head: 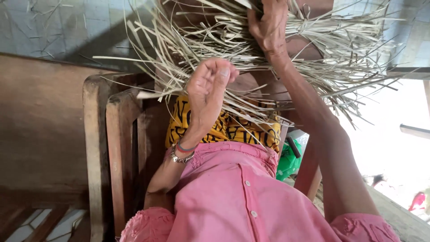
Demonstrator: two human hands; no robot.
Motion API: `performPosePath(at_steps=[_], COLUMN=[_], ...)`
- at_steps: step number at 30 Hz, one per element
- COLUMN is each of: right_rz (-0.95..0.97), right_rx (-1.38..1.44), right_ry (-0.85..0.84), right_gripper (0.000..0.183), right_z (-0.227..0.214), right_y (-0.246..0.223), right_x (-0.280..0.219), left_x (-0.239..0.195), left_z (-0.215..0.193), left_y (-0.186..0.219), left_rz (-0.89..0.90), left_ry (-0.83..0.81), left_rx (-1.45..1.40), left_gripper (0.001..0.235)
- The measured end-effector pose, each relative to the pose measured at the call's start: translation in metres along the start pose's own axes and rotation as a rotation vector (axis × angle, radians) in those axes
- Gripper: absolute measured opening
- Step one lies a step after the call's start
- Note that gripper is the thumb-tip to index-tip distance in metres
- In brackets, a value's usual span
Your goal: The person sits and weaves dried straw or palm fibers by hand, repeatedly pulling strands through a bundle to form a woven structure. The hands continuously interlace and tighten the fibers throughout the clip.
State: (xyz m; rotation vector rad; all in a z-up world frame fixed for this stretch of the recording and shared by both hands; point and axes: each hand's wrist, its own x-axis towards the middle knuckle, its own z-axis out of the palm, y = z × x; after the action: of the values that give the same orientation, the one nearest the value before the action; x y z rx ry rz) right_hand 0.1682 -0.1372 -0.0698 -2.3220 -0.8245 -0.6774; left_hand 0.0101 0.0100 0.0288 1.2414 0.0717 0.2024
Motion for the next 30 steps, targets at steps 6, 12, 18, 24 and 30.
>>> performPosePath(at_steps=[6, 12, 18, 24, 30], right_rz=[0.006, -0.066, -0.092, -0.068, -0.063], right_rx=[0.210, 0.194, 0.154, 0.183, 0.168], right_ry=[0.028, 0.044, 0.064, -0.012, -0.043], right_gripper=[0.017, 0.018, 0.023, 0.028, 0.023], right_z=[-0.013, -0.012, -0.013, -0.019, -0.015], right_y=[-0.016, -0.017, -0.017, -0.022, -0.014], right_x=[0.008, 0.010, 0.009, 0.011, 0.007], left_x=[0.027, 0.065, 0.090, 0.105, 0.094], left_z=[0.011, 0.019, 0.029, 0.024, 0.012], left_y=[-0.020, -0.052, -0.050, -0.063, -0.054], left_rz=[0.145, 0.311, 0.404, 0.364, 0.335], left_ry=[0.114, 0.218, 0.239, 0.287, 0.184], left_rx=[-0.006, 0.211, 0.237, 0.252, 0.077], left_gripper=[0.021, 0.021, 0.003, 0.010, 0.009])
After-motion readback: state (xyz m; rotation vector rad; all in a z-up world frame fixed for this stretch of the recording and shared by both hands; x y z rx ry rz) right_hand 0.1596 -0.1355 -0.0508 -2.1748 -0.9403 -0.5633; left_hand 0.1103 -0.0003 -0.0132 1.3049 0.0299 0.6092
